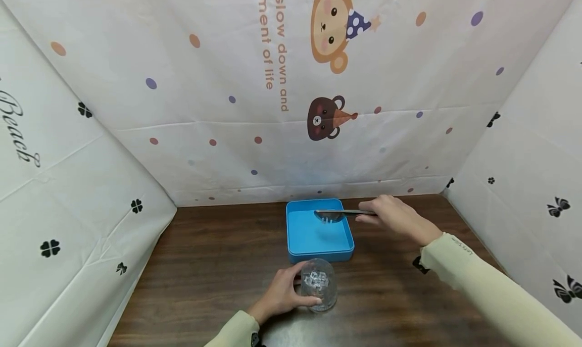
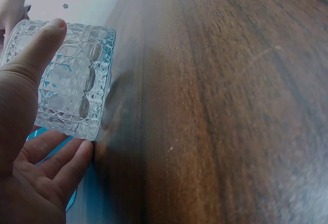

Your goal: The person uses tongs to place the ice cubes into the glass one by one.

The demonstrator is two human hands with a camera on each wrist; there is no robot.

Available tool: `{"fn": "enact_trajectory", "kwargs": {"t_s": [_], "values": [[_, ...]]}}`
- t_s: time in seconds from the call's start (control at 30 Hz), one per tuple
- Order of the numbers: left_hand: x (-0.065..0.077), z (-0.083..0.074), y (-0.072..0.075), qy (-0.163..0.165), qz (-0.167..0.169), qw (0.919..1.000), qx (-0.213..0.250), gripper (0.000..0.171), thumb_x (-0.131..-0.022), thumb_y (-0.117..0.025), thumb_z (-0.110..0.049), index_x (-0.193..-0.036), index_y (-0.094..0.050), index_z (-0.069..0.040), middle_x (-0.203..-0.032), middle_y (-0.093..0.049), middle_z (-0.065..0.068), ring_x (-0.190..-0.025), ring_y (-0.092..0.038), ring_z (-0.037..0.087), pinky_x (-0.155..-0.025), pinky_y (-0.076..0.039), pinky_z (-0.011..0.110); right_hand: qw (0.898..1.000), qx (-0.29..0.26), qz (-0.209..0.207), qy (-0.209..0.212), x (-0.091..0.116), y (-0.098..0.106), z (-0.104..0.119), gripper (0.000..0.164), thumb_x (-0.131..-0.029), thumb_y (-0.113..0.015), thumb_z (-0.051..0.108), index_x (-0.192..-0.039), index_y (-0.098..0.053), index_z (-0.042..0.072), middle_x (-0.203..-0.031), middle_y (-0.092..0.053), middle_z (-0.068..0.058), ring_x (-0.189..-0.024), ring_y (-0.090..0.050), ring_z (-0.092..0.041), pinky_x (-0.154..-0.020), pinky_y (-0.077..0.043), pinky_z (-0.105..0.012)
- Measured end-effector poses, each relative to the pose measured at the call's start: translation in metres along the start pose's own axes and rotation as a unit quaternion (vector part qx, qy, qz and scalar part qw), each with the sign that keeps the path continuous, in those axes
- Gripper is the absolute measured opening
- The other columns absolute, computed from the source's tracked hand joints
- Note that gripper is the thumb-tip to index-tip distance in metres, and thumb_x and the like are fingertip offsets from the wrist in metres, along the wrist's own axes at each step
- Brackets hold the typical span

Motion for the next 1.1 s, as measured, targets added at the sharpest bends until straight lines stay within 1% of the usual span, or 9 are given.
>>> {"fn": "enact_trajectory", "kwargs": {"t_s": [0.13, 0.23, 0.47, 0.6, 0.73, 0.9, 0.97, 1.1], "values": [[0.0, 0.0, 0.0, 0.002, 0.001, 1.0, -0.002, 0.082, -0.08, -0.087, -0.05, -0.146, -0.054, -0.015, -0.129, -0.066, 0.001, -0.11, -0.066, 0.01, -0.087, -0.057, 0.023, 1.0, 0.01, -0.021, 0.003, 0.002, 0.01, 0.002, 0.035, -0.099, -0.072, 0.031, -0.073, -0.051, 0.021, -0.057, -0.031, 0.011, -0.048, -0.03, -0.001, -0.049, -0.03, -0.022], [0.0, 0.0, -0.001, 0.001, 0.002, 1.0, 0.001, 0.082, -0.08, -0.087, -0.05, -0.146, -0.054, -0.014, -0.129, -0.066, 0.001, -0.109, -0.066, 0.01, -0.086, -0.058, 0.023, 0.999, 0.023, -0.038, 0.009, 0.004, 0.016, 0.004, 0.037, -0.098, -0.073, 0.032, -0.072, -0.047, 0.023, -0.057, -0.028, 0.012, -0.048, -0.026, 0.0, -0.049, -0.027, -0.021], [0.002, 0.0, -0.003, -0.002, -0.001, 1.0, 0.004, 0.082, -0.079, -0.088, -0.049, -0.146, -0.055, -0.014, -0.129, -0.066, 0.001, -0.109, -0.066, 0.009, -0.086, -0.057, 0.022, 0.996, 0.034, -0.073, 0.028, 0.009, 0.02, 0.01, 0.035, -0.095, -0.077, 0.029, -0.073, -0.05, 0.022, -0.057, -0.028, 0.014, -0.049, -0.028, 0.001, -0.049, -0.031, -0.021], [0.003, 0.0, -0.004, 0.0, -0.003, 1.0, 0.002, 0.083, -0.079, -0.088, -0.049, -0.145, -0.055, -0.013, -0.128, -0.066, 0.001, -0.109, -0.066, 0.009, -0.086, -0.057, 0.021, 0.996, 0.031, -0.078, 0.027, 0.012, 0.017, 0.01, 0.035, -0.095, -0.076, 0.03, -0.073, -0.05, 0.022, -0.057, -0.027, 0.014, -0.048, -0.027, 0.001, -0.049, -0.031, -0.02], [0.004, -0.001, -0.004, 0.007, -0.004, 1.0, 0.001, 0.083, -0.078, -0.088, -0.05, -0.145, -0.056, -0.013, -0.128, -0.066, 0.001, -0.109, -0.066, 0.008, -0.085, -0.057, 0.021, 0.996, 0.025, -0.077, 0.025, 0.014, 0.015, 0.011, 0.032, -0.096, -0.075, 0.031, -0.075, -0.052, 0.023, -0.057, -0.029, 0.014, -0.048, -0.03, 0.002, -0.049, -0.033, -0.02], [0.004, -0.001, -0.004, 0.001, -0.007, 1.0, -0.002, 0.082, -0.078, -0.089, -0.049, -0.144, -0.056, -0.012, -0.127, -0.067, 0.001, -0.108, -0.066, 0.008, -0.085, -0.057, 0.021, 0.997, 0.023, -0.073, 0.019, 0.015, 0.015, 0.012, 0.031, -0.098, -0.073, 0.034, -0.076, -0.052, 0.024, -0.058, -0.029, 0.014, -0.049, -0.031, 0.002, -0.05, -0.034, -0.021], [0.003, -0.002, -0.003, -0.005, -0.008, 1.0, -0.004, 0.082, -0.078, -0.089, -0.048, -0.144, -0.056, -0.012, -0.127, -0.067, 0.001, -0.108, -0.066, 0.009, -0.084, -0.057, 0.022, 0.997, 0.024, -0.075, 0.023, 0.016, 0.016, 0.013, 0.032, -0.098, -0.071, 0.034, -0.075, -0.052, 0.024, -0.058, -0.03, 0.014, -0.049, -0.03, 0.002, -0.05, -0.033, -0.021], [0.003, -0.002, -0.003, -0.003, -0.008, 0.9999, -0.007, 0.082, -0.078, -0.089, -0.049, -0.144, -0.056, -0.013, -0.126, -0.067, 0.0, -0.108, -0.066, 0.008, -0.084, -0.057, 0.022, 0.996, 0.022, -0.078, 0.031, 0.017, 0.015, 0.012, 0.032, -0.099, -0.071, 0.033, -0.075, -0.052, 0.024, -0.057, -0.032, 0.013, -0.049, -0.029, 0.002, -0.05, -0.033, -0.021]]}}
Point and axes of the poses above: each hand's wrist, its own x-axis away from the middle knuckle, its own y-axis out of the back of the hand, z = x × y, the point moved 2 cm from there along -x, towards the middle knuckle
